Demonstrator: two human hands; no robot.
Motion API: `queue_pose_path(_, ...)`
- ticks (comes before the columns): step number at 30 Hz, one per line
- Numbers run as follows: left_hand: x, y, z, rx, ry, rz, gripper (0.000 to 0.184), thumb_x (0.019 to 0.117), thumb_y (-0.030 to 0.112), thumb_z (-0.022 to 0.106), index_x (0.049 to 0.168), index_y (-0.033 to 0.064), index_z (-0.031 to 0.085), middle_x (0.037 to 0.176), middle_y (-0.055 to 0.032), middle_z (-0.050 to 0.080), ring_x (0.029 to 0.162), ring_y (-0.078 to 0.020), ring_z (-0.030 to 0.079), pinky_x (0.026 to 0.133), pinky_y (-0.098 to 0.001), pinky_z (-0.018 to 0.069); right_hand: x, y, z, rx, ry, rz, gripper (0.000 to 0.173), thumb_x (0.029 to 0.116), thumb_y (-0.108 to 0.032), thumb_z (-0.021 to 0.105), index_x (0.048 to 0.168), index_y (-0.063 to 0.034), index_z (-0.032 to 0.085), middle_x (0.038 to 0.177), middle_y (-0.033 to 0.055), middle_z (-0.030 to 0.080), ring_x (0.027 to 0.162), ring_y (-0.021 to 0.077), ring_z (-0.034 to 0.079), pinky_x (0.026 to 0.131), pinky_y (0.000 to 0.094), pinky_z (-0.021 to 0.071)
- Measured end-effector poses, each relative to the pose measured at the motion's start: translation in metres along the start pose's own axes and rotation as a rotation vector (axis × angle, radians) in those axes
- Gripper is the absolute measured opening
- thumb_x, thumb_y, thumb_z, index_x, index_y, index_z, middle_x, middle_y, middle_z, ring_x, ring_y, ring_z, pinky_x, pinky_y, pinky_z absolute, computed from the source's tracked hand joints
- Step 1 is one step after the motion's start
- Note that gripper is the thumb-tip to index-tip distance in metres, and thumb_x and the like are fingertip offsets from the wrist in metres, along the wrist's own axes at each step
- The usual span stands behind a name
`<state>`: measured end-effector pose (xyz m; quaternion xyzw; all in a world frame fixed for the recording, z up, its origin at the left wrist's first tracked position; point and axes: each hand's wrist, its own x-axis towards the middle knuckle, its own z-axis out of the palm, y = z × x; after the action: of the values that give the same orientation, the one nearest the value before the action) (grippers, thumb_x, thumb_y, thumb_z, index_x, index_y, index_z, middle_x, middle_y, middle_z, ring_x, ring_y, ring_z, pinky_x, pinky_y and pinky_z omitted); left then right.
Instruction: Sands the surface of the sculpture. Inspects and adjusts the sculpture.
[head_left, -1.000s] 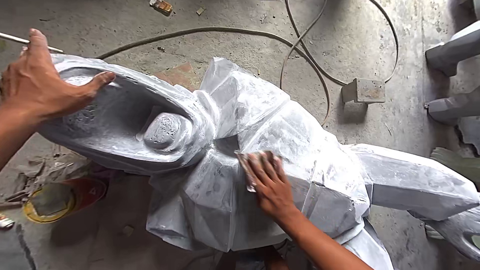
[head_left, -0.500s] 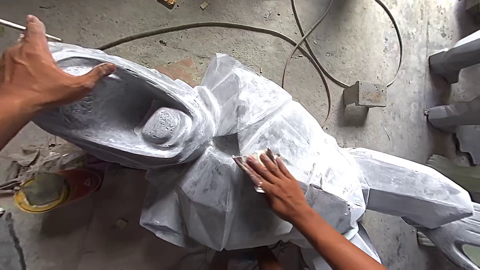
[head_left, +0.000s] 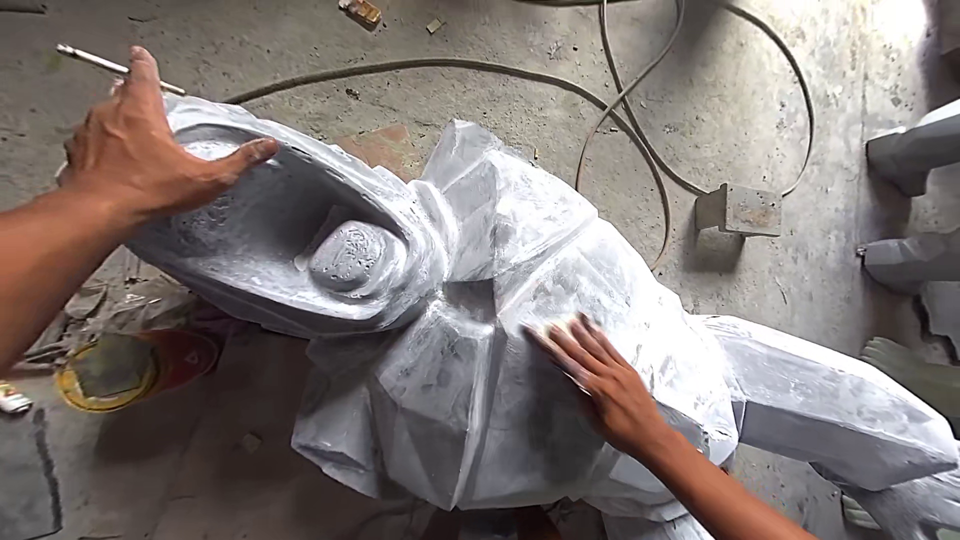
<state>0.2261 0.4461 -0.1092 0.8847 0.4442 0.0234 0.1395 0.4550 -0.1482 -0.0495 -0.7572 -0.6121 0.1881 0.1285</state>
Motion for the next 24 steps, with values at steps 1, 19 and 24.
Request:
queue_pose_path(1,-0.002,0.005,-0.002,-0.012,0.001,0.002,0.134,0.0657,0.099,0.051,0.165,0.0201,0.009,0.15,-0.0339,0.044,0.132,-0.0571,0.049,0.101,-0.0777,0.0387,-0.027,0.007,-0.003,0.0,-0.007,0.043,0.047,0.1084,-0.026,0.042,0.154,-0.0291,0.05,0.163,-0.0088,0.042,0.156,0.0186,0.028,0.13,0.0498,0.0256)
queue_pose_path(19,-0.008,0.01,-0.002,-0.001,0.002,-0.054,0.137,0.0615,0.099,0.053,0.166,0.0214,0.009,0.15,-0.0329,0.044,0.133,-0.0566,0.049,0.1,-0.0786,0.0375,0.07,-0.023,0.01,-0.091,-0.023,0.07,0.052,0.1062,-0.029,0.04,0.157,-0.0356,0.043,0.165,-0.009,0.037,0.157,0.0228,0.025,0.127,0.0542,0.024)
queue_pose_path(24,-0.015,0.032,-0.014,-0.015,-0.036,-0.039,0.135,0.0652,0.096,0.055,0.165,0.0174,0.009,0.151,-0.0357,0.042,0.133,-0.0587,0.046,0.102,-0.0781,0.0364,0.03,-0.052,0.012,-0.084,0.025,0.214,0.052,0.1062,-0.028,0.042,0.157,-0.0338,0.044,0.167,-0.0109,0.034,0.158,0.02,0.02,0.128,0.0522,0.0239)
